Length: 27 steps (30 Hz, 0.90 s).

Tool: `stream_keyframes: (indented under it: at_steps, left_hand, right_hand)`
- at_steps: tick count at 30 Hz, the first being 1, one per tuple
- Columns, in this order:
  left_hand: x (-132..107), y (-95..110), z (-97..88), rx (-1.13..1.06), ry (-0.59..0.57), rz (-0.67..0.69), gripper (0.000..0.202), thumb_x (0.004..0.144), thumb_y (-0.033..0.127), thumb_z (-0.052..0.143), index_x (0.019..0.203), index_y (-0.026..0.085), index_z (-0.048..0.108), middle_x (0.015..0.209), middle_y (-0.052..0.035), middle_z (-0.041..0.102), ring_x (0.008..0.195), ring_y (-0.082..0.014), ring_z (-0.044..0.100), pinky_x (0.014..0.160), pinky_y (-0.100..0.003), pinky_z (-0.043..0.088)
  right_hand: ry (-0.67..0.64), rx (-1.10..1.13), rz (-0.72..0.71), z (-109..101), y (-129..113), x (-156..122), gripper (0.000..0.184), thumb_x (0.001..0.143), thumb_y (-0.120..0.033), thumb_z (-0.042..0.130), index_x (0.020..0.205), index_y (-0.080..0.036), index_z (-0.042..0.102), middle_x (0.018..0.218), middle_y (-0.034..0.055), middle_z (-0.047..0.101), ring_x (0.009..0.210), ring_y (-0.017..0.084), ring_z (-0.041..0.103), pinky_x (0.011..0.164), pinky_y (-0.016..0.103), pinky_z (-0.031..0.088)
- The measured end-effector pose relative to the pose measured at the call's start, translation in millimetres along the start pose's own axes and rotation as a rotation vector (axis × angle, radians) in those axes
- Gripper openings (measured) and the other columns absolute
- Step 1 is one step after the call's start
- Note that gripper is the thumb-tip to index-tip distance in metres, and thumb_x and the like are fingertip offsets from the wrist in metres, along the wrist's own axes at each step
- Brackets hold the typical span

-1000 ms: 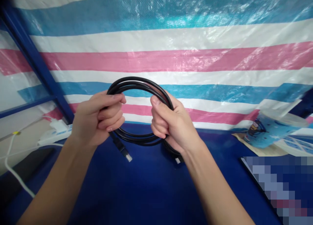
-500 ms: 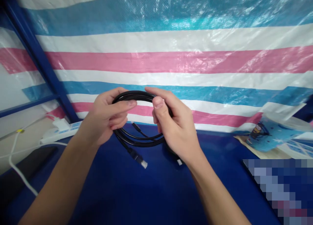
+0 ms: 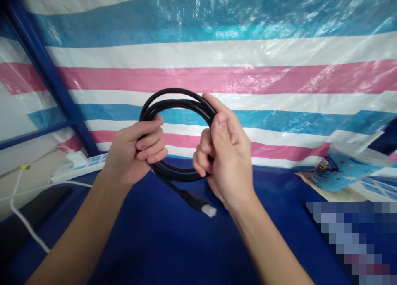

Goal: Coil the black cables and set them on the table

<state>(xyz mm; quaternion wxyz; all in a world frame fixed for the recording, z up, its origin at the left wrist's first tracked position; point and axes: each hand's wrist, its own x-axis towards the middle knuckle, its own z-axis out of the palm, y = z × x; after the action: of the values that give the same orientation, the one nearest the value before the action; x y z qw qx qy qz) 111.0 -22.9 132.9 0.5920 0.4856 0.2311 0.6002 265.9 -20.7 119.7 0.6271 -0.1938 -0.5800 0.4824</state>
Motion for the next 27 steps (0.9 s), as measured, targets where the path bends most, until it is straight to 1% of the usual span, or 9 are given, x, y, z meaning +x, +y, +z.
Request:
stream_keyframes:
  at_steps: [4,6,9,11,14,16,19,23,27]
  left_hand:
    - [-8,11,-6.4,0.225,-0.295,-0.293,0.000,0.078,0.018,0.062,0.078,0.018,0.062,0.041,0.0102,0.027,0.030,-0.0012,0.017,0.032,-0.016,0.016]
    - [-10,14,-6.0,0.260,-0.334,-0.352,0.003,0.078,0.021,0.063,0.080,0.018,0.063,0.040,0.0109,0.023,0.030,-0.0007,0.012,0.031,-0.015,0.011]
    - [-8,14,-2.2,0.201,-0.228,-0.249,0.007,0.078,0.019,0.062,0.073,0.015,0.061,0.039,0.0115,0.019,0.030,-0.0003,0.009,0.030,-0.014,0.013]
    - [-5,14,-0.7,0.082,-0.124,-0.155,0.017,0.081,0.018,0.056,0.065,0.015,0.056,0.038,0.0114,0.016,0.028,-0.0008,0.010,0.029,-0.015,0.016]
    - [2,15,-2.8,-0.144,0.013,-0.047,0.033,0.090,0.025,0.043,0.058,0.017,0.045,0.036,0.0107,0.013,0.025,-0.0023,0.009,0.028,-0.016,0.017]
    - [5,14,-5.5,-0.267,0.086,-0.001,0.041,0.094,0.031,0.035,0.055,0.018,0.037,0.035,0.0101,0.013,0.024,-0.0027,0.010,0.027,-0.016,0.017]
    - [9,6,-6.5,-0.355,0.202,0.031,0.044,0.095,0.034,0.033,0.053,0.019,0.028,0.033,0.0096,0.015,0.024,-0.0027,0.014,0.029,-0.016,0.018]
    - [13,-13,-1.1,-0.355,0.282,0.052,0.043,0.093,0.033,0.037,0.055,0.020,0.025,0.033,0.0097,0.015,0.026,-0.0036,0.015,0.032,-0.018,0.019]
    - [15,-17,-3.0,-0.227,0.135,-0.041,0.041,0.087,0.024,0.049,0.053,0.019,0.026,0.036,0.0099,0.019,0.028,-0.0037,0.020,0.036,-0.018,0.029]
  right_hand:
    - [-0.386,-0.075,0.225,-19,-7,3,0.024,0.090,-0.038,0.052,0.110,-0.031,0.063,0.047,-0.0086,0.027,0.034,0.005,0.020,0.032,0.018,0.018]
    - [-0.452,-0.094,0.279,-20,-8,3,0.026,0.090,-0.038,0.053,0.112,-0.029,0.064,0.049,-0.0081,0.029,0.035,0.005,0.023,0.033,0.018,0.018]
    - [-0.366,0.023,0.285,-16,-7,4,0.030,0.092,-0.039,0.048,0.120,-0.034,0.058,0.055,-0.0070,0.038,0.037,0.005,0.026,0.036,0.018,0.023]
    - [-0.332,0.096,0.252,-13,-7,7,0.032,0.093,-0.046,0.042,0.121,-0.035,0.054,0.059,-0.0054,0.047,0.039,0.008,0.037,0.040,0.021,0.034]
    - [-0.316,0.160,0.233,-11,-7,10,0.043,0.091,-0.059,0.032,0.103,-0.030,0.060,0.065,-0.0014,0.055,0.054,0.013,0.054,0.061,0.030,0.048]
    - [-0.290,0.219,0.234,-9,-3,9,0.055,0.089,-0.065,0.023,0.096,-0.027,0.062,0.074,0.0014,0.057,0.065,0.016,0.058,0.073,0.035,0.050]
    - [-0.242,0.311,0.201,-1,6,4,0.058,0.086,-0.069,0.027,0.109,-0.027,0.060,0.085,0.0032,0.058,0.078,0.018,0.060,0.079,0.036,0.050]
    - [-0.084,0.267,0.158,8,15,2,0.028,0.081,-0.035,0.061,0.107,-0.025,0.061,0.063,-0.0044,0.050,0.061,0.012,0.055,0.073,0.030,0.051]
    - [0.016,0.179,0.191,-1,7,8,0.015,0.079,-0.021,0.062,0.093,-0.023,0.065,0.046,-0.0093,0.033,0.039,0.006,0.037,0.049,0.024,0.046]
